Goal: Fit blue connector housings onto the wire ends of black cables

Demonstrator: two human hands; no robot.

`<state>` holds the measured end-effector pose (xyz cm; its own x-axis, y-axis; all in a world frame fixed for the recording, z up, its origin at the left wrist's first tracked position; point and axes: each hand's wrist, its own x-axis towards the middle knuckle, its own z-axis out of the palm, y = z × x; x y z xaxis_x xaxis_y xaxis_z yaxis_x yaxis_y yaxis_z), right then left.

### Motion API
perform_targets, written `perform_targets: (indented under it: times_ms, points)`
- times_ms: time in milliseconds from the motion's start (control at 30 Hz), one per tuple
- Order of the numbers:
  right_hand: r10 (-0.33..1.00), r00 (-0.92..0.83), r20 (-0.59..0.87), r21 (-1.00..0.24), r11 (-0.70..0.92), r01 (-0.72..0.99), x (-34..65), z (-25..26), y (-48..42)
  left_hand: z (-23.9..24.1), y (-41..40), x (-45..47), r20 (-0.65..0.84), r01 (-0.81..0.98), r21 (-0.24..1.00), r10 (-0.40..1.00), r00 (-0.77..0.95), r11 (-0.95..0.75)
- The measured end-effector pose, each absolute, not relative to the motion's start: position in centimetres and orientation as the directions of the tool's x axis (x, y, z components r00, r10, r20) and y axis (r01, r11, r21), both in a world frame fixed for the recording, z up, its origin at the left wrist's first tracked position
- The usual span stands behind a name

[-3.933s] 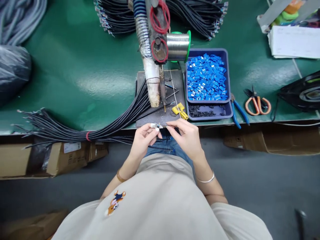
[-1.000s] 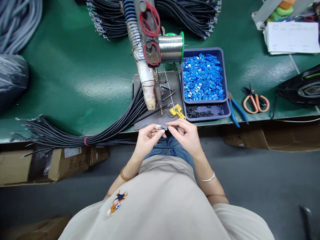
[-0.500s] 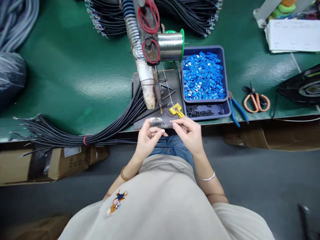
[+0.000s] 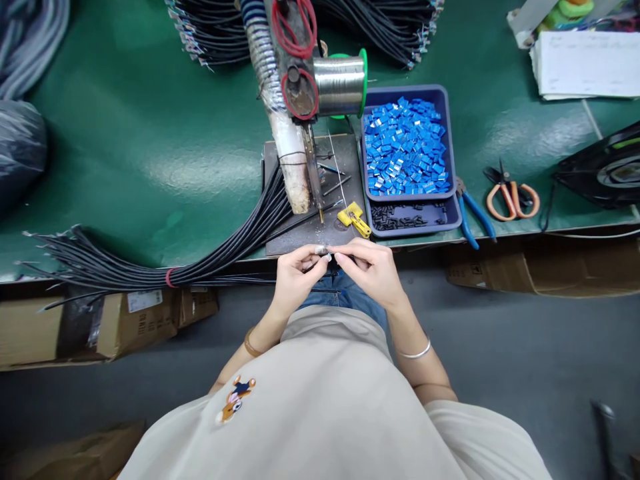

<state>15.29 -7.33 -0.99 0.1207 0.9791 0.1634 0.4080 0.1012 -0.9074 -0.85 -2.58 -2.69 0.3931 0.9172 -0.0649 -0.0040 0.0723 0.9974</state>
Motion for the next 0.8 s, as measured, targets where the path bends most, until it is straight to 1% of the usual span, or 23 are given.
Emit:
perform_targets:
  times_ms: [67,100,200,267,400,533,633,800]
  points:
    - [0.979,0.114,0.166,-0.896,0.102,0.431,15.3,-0.8,-7.3,-2.6,-2.4,-0.8,-0.076,-0.016,0.996,0.912,0.403,0.090]
    - [0.973,0.147,0.178,-0.891,0.096,0.444,15.2,-0.8,-7.2,-2.5,-2.4,-0.8,-0.083,-0.024,0.995,0.910,0.406,0.101]
    - [0.918,0.323,0.230,-0.887,0.061,0.458,15.2,-0.7,-7.1,-2.4,-2.1,-0.8,-0.101,-0.059,0.989,0.908,0.406,0.136]
    - [0.908,0.360,0.213,-0.904,0.044,0.424,15.1,-0.8,-7.1,-2.3,-1.9,-0.9,-0.108,-0.072,0.986,0.907,0.408,0.149]
    - [0.955,0.262,0.138,-0.934,0.037,0.356,14.7,-1.2,-6.9,-2.0,-1.9,-1.0,-0.103,-0.037,0.991,0.906,0.410,0.129]
    - [0.959,0.254,0.126,-0.940,0.033,0.341,14.4,-1.5,-6.6,-1.9,-2.0,-1.0,-0.098,-0.017,0.993,0.908,0.407,0.115]
    - [0.960,0.238,0.150,-0.924,0.050,0.380,14.3,-1.4,-6.6,-1.9,-2.1,-1.0,-0.101,-0.011,0.993,0.906,0.411,0.116]
    - [0.945,0.212,0.249,-0.849,0.108,0.517,14.1,-1.1,-6.8,-2.0,-2.2,-0.7,-0.103,0.017,0.994,0.918,0.384,0.104]
